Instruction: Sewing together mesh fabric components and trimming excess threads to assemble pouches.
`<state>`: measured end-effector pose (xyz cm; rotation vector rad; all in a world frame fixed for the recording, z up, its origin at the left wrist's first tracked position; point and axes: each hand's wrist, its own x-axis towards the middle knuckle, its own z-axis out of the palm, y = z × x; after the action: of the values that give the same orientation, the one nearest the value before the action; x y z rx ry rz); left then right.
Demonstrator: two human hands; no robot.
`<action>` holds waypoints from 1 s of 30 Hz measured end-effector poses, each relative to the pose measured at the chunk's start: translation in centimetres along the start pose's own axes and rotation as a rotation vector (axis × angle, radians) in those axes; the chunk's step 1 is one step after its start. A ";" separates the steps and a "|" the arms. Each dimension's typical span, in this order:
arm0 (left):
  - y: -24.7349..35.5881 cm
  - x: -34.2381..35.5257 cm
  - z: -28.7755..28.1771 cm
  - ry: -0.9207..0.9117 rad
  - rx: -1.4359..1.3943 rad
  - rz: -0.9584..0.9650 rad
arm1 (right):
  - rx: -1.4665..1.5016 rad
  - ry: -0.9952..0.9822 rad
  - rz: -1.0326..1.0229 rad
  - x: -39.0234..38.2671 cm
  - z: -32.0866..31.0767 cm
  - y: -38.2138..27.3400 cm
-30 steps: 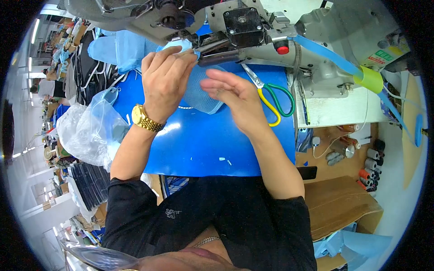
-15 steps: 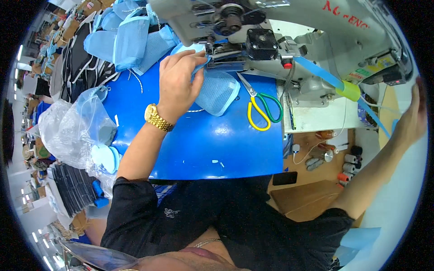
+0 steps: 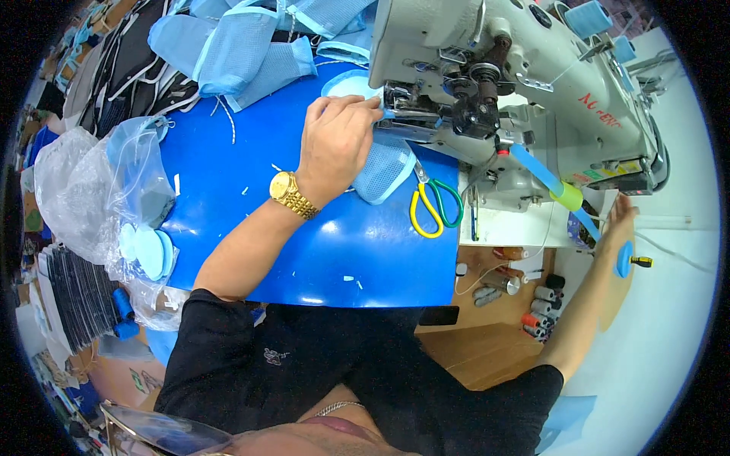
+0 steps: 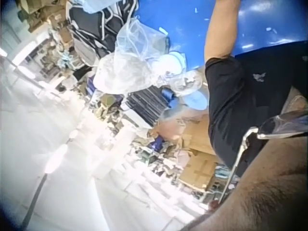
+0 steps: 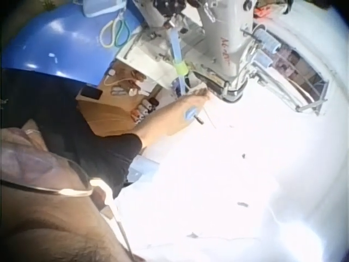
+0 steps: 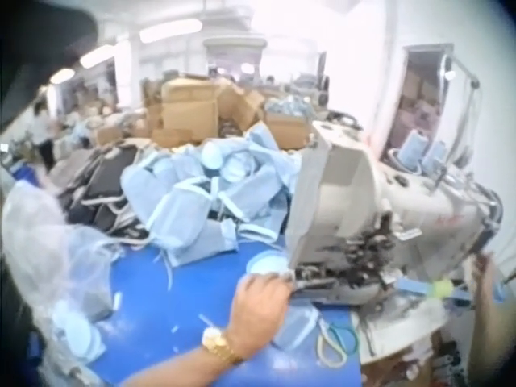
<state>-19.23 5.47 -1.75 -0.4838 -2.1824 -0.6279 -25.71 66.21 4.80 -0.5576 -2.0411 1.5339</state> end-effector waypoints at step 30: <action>-4.8 -4.1 3.7 -0.224 0.101 -0.088 | -0.377 -0.103 -0.406 7.4 -0.3 -11.2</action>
<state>-21.40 3.21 -8.33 -0.4233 -2.4457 -0.5284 -31.48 67.88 16.80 -0.1782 -2.3614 0.9674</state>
